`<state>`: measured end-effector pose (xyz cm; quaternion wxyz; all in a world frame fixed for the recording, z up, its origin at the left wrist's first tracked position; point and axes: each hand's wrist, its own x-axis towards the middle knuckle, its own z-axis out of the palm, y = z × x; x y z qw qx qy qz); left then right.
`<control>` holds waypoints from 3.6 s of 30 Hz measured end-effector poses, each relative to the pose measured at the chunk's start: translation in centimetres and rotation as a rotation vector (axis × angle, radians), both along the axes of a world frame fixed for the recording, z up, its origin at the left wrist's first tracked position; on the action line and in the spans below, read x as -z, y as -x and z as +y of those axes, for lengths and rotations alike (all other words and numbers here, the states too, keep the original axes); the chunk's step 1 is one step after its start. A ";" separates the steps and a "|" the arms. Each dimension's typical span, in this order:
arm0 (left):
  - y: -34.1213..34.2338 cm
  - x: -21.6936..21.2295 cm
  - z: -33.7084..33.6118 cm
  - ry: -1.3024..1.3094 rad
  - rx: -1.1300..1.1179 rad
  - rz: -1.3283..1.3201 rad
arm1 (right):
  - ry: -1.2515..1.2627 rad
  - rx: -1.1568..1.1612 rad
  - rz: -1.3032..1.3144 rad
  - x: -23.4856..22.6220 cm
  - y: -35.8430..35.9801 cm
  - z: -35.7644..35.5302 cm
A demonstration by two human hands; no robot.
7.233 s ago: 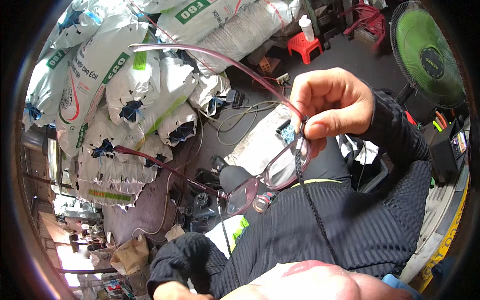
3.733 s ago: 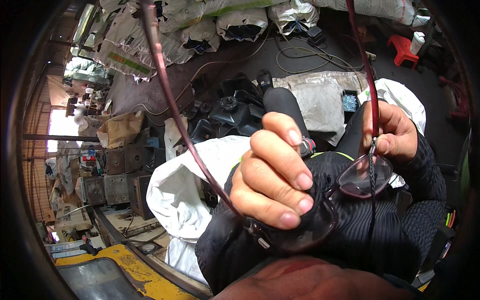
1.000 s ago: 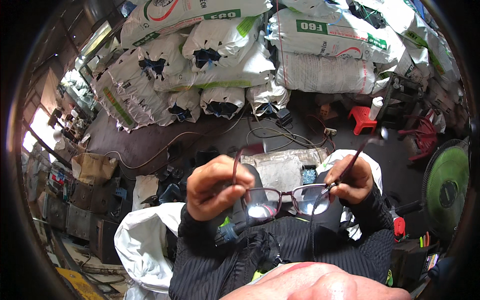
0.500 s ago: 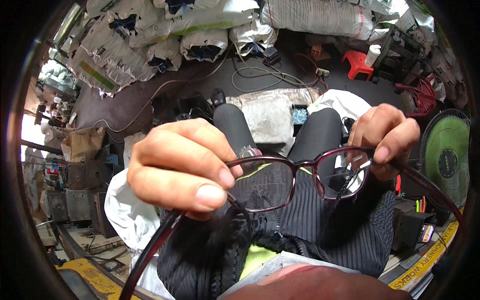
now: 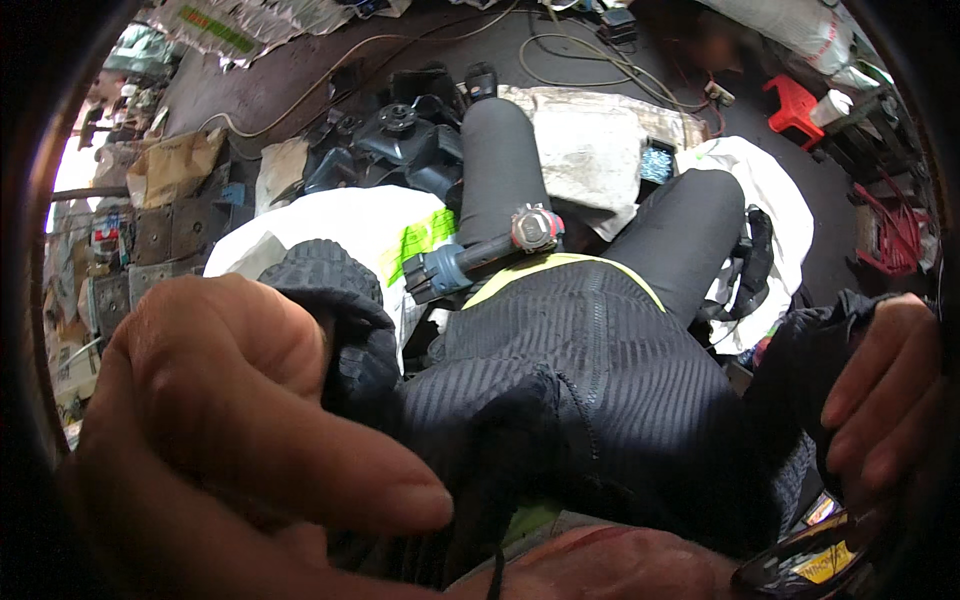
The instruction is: The person removes their glasses and then sits on the floor to work on a mechanical part. They use a cordless drill to fasten screws into the part, repeatedly picking up screws and operating the drill.
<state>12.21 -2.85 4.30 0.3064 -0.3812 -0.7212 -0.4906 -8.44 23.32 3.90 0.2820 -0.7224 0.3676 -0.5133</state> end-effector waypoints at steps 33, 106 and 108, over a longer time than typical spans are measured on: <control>-16.5 31.0 -14.8 0.190 -1.605 -1.517 | -0.434 0.275 -0.667 19.7 7.4 -9.7; 19.2 41.7 -3.2 0.351 -0.739 -0.926 | -1.837 1.682 0.210 56.9 -11.1 29.6; 18.5 43.0 -4.6 0.270 -0.749 -0.951 | -1.822 1.672 0.209 56.9 -10.2 29.3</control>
